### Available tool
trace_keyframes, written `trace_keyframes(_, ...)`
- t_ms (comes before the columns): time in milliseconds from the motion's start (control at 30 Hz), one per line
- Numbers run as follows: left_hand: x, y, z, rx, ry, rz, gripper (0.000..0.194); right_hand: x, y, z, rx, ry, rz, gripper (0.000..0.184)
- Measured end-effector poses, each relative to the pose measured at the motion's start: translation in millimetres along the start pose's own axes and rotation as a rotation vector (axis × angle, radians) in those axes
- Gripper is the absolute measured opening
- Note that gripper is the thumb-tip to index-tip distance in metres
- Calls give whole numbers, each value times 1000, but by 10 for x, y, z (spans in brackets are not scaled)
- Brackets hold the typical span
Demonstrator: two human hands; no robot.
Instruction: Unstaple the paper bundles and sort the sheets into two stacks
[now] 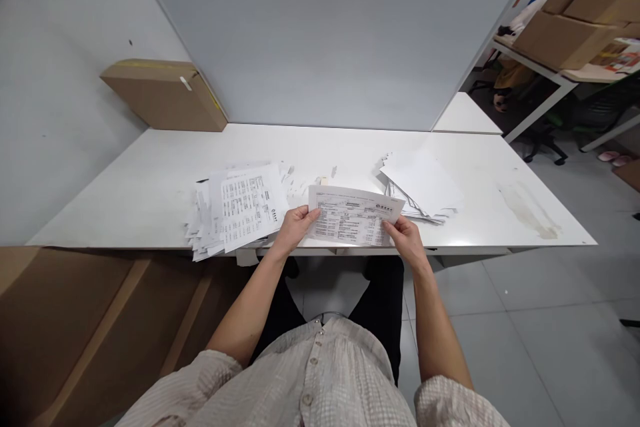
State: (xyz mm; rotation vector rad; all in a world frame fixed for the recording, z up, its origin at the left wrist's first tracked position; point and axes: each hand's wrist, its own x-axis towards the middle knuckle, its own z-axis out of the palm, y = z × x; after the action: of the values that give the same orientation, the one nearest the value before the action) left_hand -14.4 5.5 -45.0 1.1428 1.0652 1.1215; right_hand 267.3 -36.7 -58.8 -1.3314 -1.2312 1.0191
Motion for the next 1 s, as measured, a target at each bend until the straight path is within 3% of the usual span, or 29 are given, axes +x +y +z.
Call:
trace_keyframes(100,-6,25,-3,28,-78,-34,37,-21,5,-21,1,7,15,34)
trace_keyframes(333,-17,75,1,79,-63,-48,40,-60,-39,-46,11,1,53,32)
trace_keyframes(1000,-30,61,16,-118,-154,-123,39,-75,-91,-64,59,3,54,33)
